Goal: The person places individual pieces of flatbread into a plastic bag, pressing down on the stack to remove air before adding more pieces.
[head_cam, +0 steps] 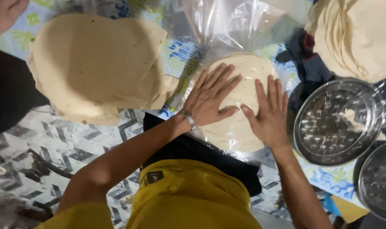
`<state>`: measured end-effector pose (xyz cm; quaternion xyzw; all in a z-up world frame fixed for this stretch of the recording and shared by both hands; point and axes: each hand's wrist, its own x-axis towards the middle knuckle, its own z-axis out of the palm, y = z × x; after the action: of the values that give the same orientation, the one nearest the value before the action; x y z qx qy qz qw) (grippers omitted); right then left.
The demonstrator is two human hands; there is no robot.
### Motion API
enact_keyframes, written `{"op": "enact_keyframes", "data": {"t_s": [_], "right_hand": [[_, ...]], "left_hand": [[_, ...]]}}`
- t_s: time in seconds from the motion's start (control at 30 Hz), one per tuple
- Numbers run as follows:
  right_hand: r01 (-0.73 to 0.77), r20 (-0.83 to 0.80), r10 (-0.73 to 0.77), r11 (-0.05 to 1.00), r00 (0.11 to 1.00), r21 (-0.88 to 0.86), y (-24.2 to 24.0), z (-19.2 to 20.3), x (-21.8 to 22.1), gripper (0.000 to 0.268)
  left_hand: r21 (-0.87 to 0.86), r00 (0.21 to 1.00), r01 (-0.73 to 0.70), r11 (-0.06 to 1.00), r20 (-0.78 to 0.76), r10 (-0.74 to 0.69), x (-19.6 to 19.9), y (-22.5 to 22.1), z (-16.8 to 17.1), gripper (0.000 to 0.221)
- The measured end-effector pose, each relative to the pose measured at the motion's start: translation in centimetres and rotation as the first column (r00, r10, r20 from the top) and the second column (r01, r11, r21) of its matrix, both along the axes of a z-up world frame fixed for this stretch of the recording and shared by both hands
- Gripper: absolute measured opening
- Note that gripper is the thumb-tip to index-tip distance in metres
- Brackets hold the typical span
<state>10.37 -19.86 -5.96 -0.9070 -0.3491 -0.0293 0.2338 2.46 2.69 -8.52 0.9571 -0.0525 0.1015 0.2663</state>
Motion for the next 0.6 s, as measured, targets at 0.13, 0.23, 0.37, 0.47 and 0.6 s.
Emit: {"op": "enact_keyframes", "data": {"t_s": [0.13, 0.23, 0.37, 0.47, 0.6], "right_hand": [[-0.073, -0.133, 0.049, 0.98, 0.99, -0.183, -0.1, -1.0, -0.1, 0.077], [-0.09, -0.108, 0.076, 0.987, 0.991, -0.133, -3.5, -4.3, 1.5, 0.084], [0.024, -0.046, -0.019, 0.993, 0.999, 0.119, -5.0, -2.3, 1.8, 0.088], [0.138, -0.09, -0.127, 0.983, 0.988, 0.12, -5.5, -0.2, 0.5, 0.088], [0.124, -0.103, -0.107, 0.975, 0.989, 0.186, -4.6, 0.5, -0.3, 0.084]], "left_hand": [[-0.034, 1.0, 0.003, 0.999, -0.029, -0.004, -0.1, 0.5, 0.2, 0.087], [-0.091, 0.997, 0.028, 0.995, 0.076, -0.021, 0.0, 1.2, -1.0, 0.089], [-0.197, 0.993, 0.037, 0.98, 0.114, -0.015, -2.5, 5.5, -3.4, 0.075], [0.207, 0.939, -0.328, 0.922, -0.035, 0.342, -5.5, 12.8, -4.5, 0.084], [0.378, 0.912, -0.358, 0.854, -0.054, 0.406, -9.4, 17.1, -5.5, 0.084]]}}
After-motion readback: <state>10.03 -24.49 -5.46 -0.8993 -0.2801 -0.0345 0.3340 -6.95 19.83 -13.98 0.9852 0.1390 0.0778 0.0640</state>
